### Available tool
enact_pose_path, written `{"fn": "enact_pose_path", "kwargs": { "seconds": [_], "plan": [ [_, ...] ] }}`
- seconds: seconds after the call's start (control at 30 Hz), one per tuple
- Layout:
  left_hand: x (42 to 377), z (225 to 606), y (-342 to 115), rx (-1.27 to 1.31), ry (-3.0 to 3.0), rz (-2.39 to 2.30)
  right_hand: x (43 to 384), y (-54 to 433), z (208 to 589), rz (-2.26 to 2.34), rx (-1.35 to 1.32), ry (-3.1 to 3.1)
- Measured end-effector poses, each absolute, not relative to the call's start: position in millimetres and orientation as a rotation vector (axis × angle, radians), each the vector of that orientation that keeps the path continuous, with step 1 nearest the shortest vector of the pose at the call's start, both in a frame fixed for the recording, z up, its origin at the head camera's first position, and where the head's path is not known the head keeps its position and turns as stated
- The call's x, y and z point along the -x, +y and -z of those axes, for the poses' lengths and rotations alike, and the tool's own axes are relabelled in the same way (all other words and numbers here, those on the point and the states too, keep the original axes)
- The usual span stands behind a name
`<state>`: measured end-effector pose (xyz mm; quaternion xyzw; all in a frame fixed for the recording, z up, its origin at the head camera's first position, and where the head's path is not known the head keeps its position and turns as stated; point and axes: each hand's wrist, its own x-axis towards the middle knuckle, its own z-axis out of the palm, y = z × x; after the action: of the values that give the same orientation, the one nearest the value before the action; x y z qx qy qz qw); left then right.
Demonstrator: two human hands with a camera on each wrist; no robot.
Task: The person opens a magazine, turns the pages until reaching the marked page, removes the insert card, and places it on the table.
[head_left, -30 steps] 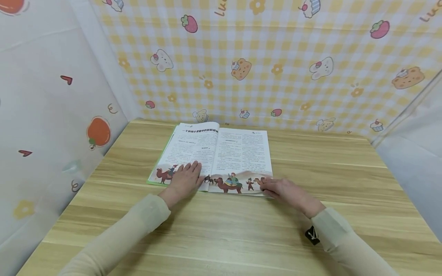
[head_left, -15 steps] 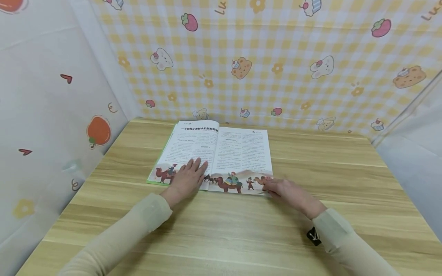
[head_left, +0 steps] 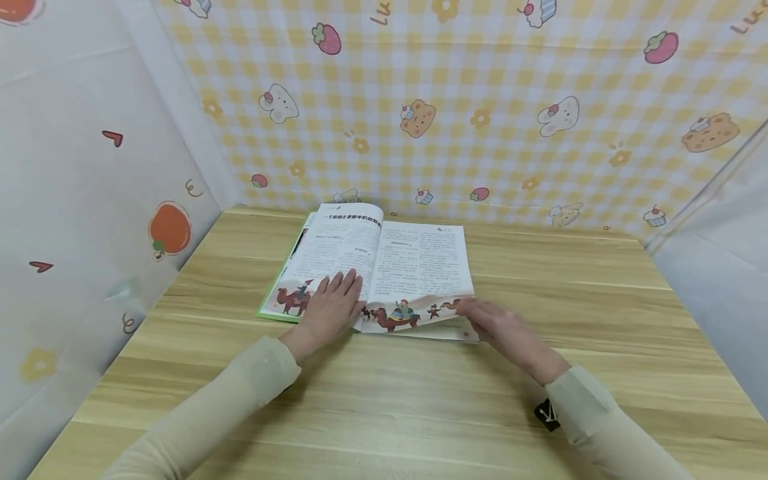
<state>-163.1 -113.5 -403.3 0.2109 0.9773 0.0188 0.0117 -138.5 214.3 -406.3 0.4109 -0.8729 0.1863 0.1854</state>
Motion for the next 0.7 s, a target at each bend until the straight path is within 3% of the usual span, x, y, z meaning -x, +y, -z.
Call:
{"fn": "enact_pose_path", "kwargs": {
  "seconds": [0.2,0.7],
  "plan": [
    [159,395,-96,-0.707,3.007,-0.084,141,208,401,-0.444,-1.157,-2.262],
    [148,390,-12,-1.213,3.130,0.028,139,199,389,-0.296,-1.165,-2.075]
  ]
}}
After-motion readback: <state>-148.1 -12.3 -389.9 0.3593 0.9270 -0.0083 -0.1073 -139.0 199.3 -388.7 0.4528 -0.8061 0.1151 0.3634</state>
